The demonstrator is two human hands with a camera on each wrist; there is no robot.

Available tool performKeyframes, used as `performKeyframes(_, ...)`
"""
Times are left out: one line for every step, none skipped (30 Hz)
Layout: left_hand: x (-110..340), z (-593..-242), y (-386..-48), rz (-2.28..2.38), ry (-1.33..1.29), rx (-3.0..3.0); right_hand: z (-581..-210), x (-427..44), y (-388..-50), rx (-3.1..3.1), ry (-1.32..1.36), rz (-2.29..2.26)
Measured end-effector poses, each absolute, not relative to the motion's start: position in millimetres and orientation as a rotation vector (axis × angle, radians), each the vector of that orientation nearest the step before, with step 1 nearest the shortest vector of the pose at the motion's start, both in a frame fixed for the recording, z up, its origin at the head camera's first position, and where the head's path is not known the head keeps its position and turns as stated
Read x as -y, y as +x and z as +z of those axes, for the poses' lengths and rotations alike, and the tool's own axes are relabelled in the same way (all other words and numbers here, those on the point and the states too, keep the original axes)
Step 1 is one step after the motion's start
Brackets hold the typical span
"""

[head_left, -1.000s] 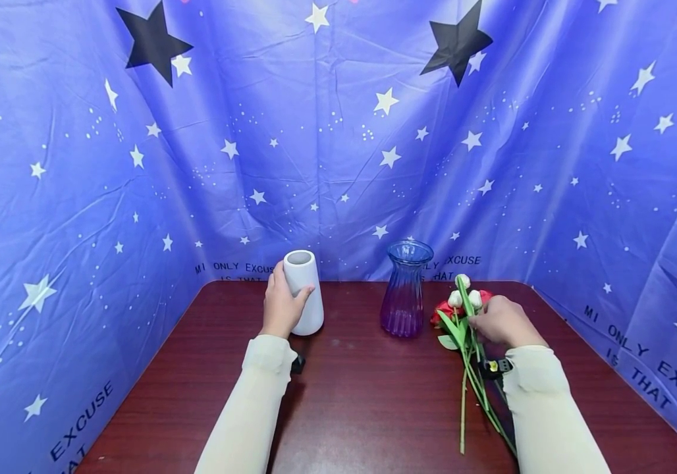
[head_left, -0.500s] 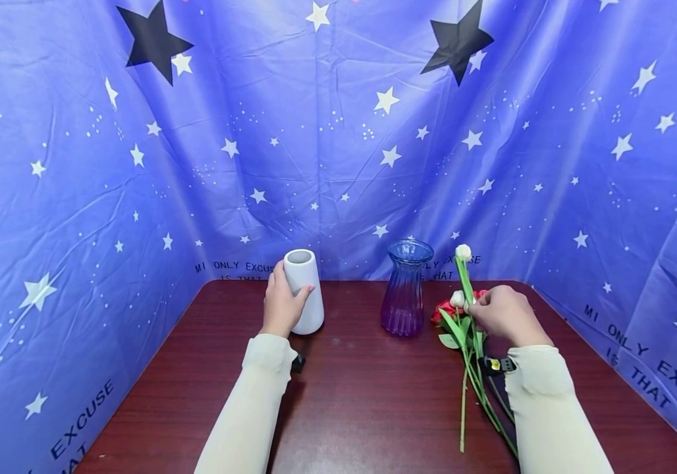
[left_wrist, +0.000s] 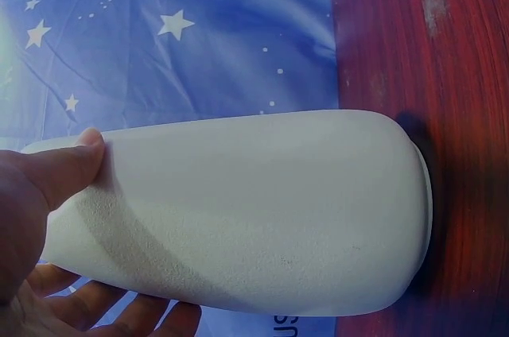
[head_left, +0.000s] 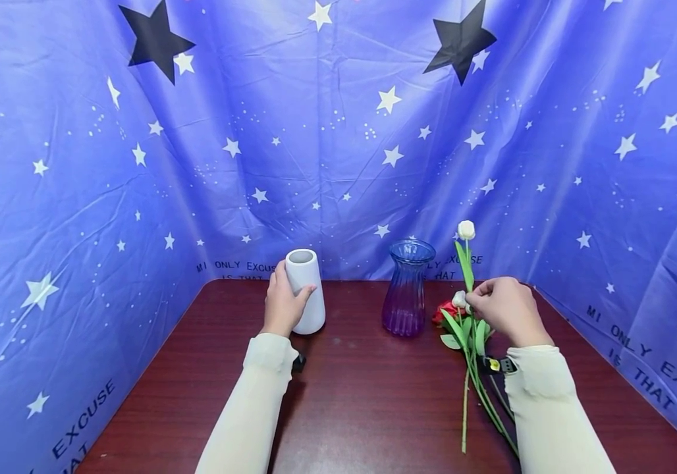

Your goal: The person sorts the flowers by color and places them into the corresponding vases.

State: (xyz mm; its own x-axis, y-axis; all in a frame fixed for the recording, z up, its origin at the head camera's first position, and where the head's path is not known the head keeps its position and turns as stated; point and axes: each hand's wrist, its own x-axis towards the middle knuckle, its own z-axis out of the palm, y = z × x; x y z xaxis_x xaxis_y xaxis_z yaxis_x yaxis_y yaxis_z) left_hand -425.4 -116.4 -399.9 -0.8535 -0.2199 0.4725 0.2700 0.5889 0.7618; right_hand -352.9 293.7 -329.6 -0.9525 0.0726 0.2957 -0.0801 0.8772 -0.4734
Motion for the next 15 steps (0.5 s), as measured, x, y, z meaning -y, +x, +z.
performKeyframes(116,-400,-425,-1.221,-0.04,2.289,-329,-291,-353,2.736,0.009,0.711)
performKeyframes(116,-400,-425,-1.221,-0.041,2.289,-328,-289,-353,2.728,0.013,0.711)
performKeyframes(116,-401,-425,-1.221,-0.039,2.289,-328,-287,-354,2.723,0.016,0.714)
performKeyframes(116,-401,-425,-1.221,-0.037,2.29,-327,-285,-354,2.719,0.018,0.718)
performKeyframes(116,-401,-425,-1.222,-0.035,2.291,-326,-283,-355,2.716,0.02,0.726)
performKeyframes(116,-402,-425,-1.221,-0.032,2.294,-326,-280,-355,2.715,0.024,0.735)
performKeyframes(116,-403,-425,-1.221,-0.032,2.296,-325,-278,-356,2.71,0.027,0.738)
performKeyframes(115,-403,-425,-1.219,-0.034,2.294,-325,-276,-357,2.704,0.035,0.734)
performKeyframes(115,-403,-425,-1.217,-0.036,2.292,-324,-274,-357,2.696,0.045,0.729)
performKeyframes(115,-403,-425,-1.214,-0.038,2.289,-323,-272,-359,2.686,0.057,0.723)
performKeyframes(115,-403,-425,-1.211,-0.04,2.286,-322,-269,-360,2.675,0.069,0.717)
performKeyframes(115,-403,-425,-1.208,-0.041,2.283,-321,-267,-361,2.665,0.083,0.711)
performKeyframes(115,-403,-426,-1.208,-0.045,2.278,-320,-264,-363,2.654,0.095,0.707)
performKeyframes(115,-402,-426,-1.206,-0.046,2.275,-319,-261,-364,2.645,0.109,0.708)
performKeyframes(116,-402,-426,-1.204,-0.046,2.273,-317,-258,-365,2.637,0.117,0.712)
